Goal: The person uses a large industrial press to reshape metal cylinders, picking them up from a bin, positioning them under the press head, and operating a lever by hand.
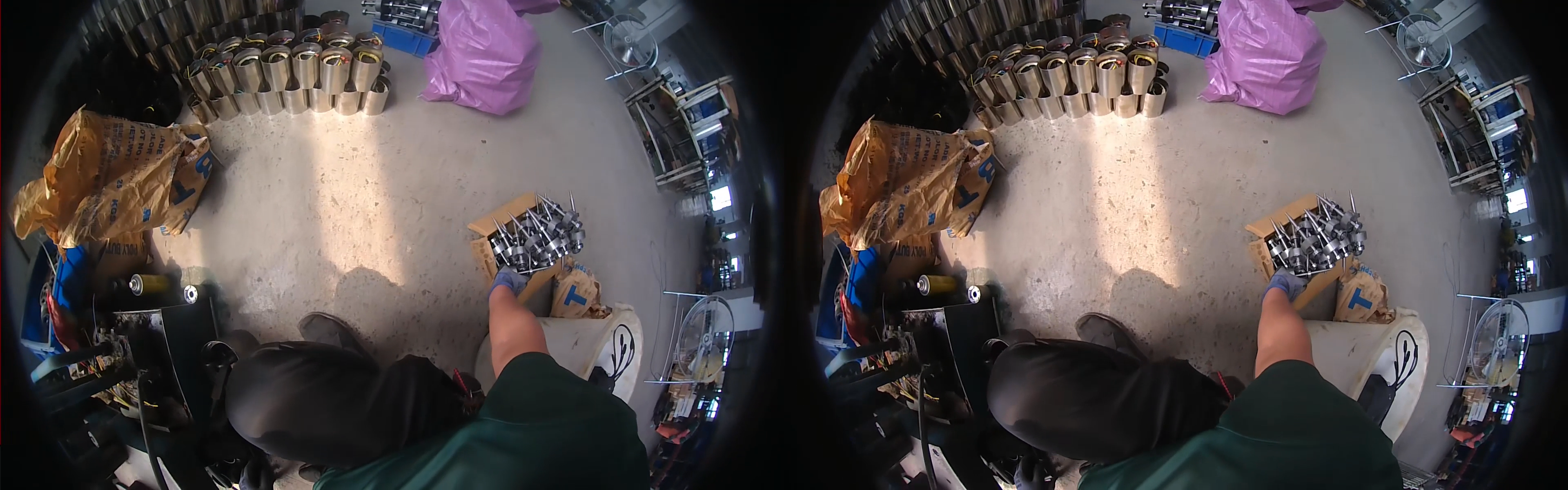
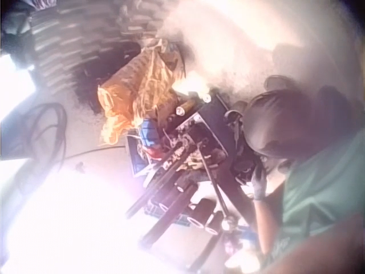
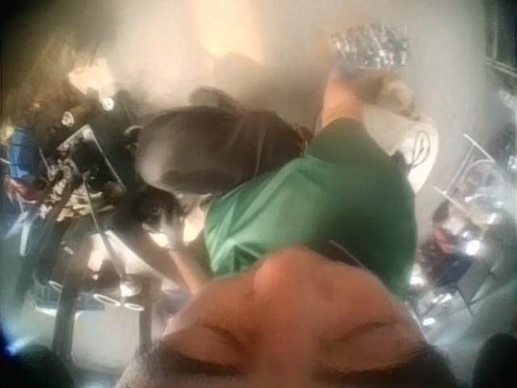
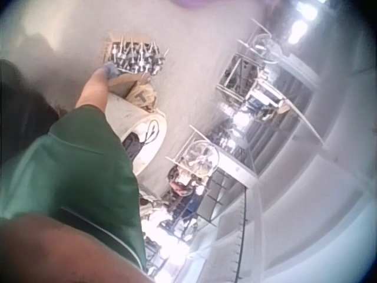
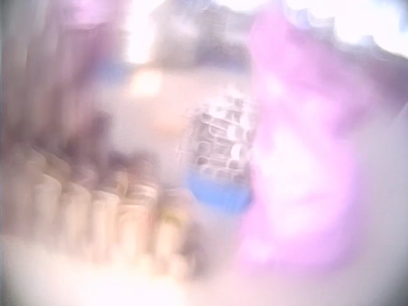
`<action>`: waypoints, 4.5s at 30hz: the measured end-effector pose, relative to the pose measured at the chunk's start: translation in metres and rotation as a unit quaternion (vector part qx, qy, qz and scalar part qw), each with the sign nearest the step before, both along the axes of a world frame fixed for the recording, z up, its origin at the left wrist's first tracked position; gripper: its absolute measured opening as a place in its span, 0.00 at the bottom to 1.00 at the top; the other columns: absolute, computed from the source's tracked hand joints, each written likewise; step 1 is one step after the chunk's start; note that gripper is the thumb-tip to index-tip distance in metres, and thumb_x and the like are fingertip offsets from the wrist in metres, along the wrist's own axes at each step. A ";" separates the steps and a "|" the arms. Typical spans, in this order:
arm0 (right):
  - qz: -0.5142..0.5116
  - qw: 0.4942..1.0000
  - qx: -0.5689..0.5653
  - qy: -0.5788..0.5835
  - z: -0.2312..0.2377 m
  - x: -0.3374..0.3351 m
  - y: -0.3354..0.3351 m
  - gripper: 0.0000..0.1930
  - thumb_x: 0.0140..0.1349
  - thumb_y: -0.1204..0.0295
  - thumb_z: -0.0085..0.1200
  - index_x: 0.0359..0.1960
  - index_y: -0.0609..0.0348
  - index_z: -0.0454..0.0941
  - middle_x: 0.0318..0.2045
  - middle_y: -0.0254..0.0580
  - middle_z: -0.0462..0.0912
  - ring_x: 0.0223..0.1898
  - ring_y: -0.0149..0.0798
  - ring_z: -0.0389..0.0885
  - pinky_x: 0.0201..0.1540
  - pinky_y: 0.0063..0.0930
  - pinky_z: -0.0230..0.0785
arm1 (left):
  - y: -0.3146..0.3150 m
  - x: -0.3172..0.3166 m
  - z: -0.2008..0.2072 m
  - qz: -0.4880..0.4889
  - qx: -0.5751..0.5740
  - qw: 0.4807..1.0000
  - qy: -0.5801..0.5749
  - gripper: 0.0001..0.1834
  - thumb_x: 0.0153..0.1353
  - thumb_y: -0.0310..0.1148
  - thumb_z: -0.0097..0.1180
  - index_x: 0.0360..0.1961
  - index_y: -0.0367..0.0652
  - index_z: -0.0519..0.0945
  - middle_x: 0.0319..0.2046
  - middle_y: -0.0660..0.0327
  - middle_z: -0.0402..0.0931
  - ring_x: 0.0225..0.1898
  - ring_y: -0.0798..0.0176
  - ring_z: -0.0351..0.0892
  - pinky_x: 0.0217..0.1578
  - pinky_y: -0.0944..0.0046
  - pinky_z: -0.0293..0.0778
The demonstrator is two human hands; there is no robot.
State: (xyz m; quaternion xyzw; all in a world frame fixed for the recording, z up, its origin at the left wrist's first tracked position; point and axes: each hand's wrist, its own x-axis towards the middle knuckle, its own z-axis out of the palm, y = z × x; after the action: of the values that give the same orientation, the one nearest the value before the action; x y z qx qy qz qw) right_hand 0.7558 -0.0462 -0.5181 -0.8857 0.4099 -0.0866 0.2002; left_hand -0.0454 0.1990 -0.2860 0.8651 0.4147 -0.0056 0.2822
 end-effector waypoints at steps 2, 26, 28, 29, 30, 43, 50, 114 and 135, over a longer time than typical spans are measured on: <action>-0.020 0.999 -0.037 0.027 -0.028 0.006 -0.014 0.30 0.51 0.60 0.65 0.54 0.61 0.75 0.46 0.55 0.85 0.44 0.57 0.86 0.48 0.49 0.80 | 0.002 0.013 0.010 0.026 -0.023 0.999 0.017 0.18 0.67 0.33 0.57 0.55 0.35 0.77 0.50 0.47 0.80 0.46 0.52 0.80 0.48 0.52 0.77; 0.014 0.994 0.104 0.009 0.040 0.022 -0.076 0.47 0.49 0.42 0.69 0.66 0.60 0.71 0.61 0.57 0.78 0.64 0.54 0.75 0.64 0.43 0.68 | 0.011 0.053 -0.007 0.074 -0.074 0.994 -0.019 0.16 0.68 0.32 0.56 0.53 0.35 0.79 0.47 0.48 0.80 0.44 0.54 0.79 0.47 0.53 0.77; 0.008 0.997 0.020 -0.079 0.050 0.031 -0.075 0.46 0.50 0.43 0.68 0.65 0.60 0.71 0.61 0.57 0.78 0.63 0.54 0.76 0.63 0.44 0.69 | 0.019 0.055 -0.014 0.064 -0.079 0.994 -0.036 0.16 0.68 0.32 0.56 0.53 0.35 0.79 0.46 0.48 0.81 0.44 0.55 0.79 0.47 0.53 0.77; 0.006 0.986 -0.061 -0.153 0.052 0.037 -0.073 0.44 0.52 0.43 0.67 0.65 0.60 0.71 0.60 0.58 0.78 0.62 0.54 0.76 0.62 0.44 0.69 | 0.021 0.056 -0.015 0.063 -0.082 0.994 -0.044 0.16 0.68 0.32 0.56 0.53 0.35 0.79 0.46 0.48 0.81 0.43 0.55 0.79 0.47 0.53 0.77; 0.012 0.977 -0.086 -0.196 0.060 0.045 -0.048 0.46 0.50 0.40 0.67 0.64 0.59 0.70 0.62 0.59 0.75 0.61 0.55 0.76 0.62 0.46 0.70 | 0.019 0.056 -0.015 0.071 -0.076 0.993 -0.046 0.15 0.68 0.32 0.56 0.52 0.35 0.79 0.46 0.48 0.81 0.43 0.55 0.79 0.47 0.53 0.77; 0.076 0.997 0.002 -0.031 0.126 0.060 -0.008 0.53 0.48 0.54 0.76 0.70 0.61 0.54 0.59 0.62 0.77 0.57 0.58 0.81 0.61 0.46 0.74 | -0.006 0.027 -0.013 0.132 -0.093 0.987 -0.021 0.14 0.69 0.32 0.56 0.51 0.35 0.80 0.44 0.49 0.81 0.42 0.56 0.79 0.46 0.54 0.77; 0.042 0.998 -0.024 0.039 0.162 0.055 0.014 0.44 0.57 0.63 0.64 0.69 0.65 0.51 0.55 0.63 0.78 0.54 0.59 0.83 0.56 0.48 0.78 | -0.016 0.020 -0.012 0.153 -0.119 0.981 -0.001 0.13 0.69 0.31 0.56 0.50 0.35 0.80 0.43 0.49 0.81 0.42 0.57 0.79 0.46 0.54 0.76; 0.970 -0.071 -0.222 -0.072 0.305 -0.340 0.516 0.10 0.58 0.73 0.52 0.40 0.56 0.82 0.37 0.55 0.86 0.42 0.58 0.85 0.45 0.50 0.77 | -0.094 0.013 -0.031 0.383 0.053 0.919 -0.072 0.15 0.65 0.40 0.55 0.47 0.44 0.82 0.43 0.48 0.82 0.48 0.42 0.80 0.49 0.48 0.76; 0.871 -0.487 0.034 -0.051 0.324 -0.576 0.395 0.08 0.69 0.76 0.47 0.47 0.62 0.75 0.47 0.54 0.77 0.56 0.60 0.75 0.70 0.56 0.59 | -0.088 0.011 0.107 0.567 0.326 0.613 -0.443 0.15 0.69 0.40 0.56 0.46 0.38 0.78 0.38 0.46 0.80 0.42 0.45 0.81 0.44 0.52 0.75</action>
State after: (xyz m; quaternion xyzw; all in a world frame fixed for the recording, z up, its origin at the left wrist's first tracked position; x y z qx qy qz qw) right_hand 0.1797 0.3486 -0.1941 -0.0852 0.9785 -0.1856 -0.0287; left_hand -0.0348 0.1107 -0.1787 0.3895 0.6217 0.6752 0.0775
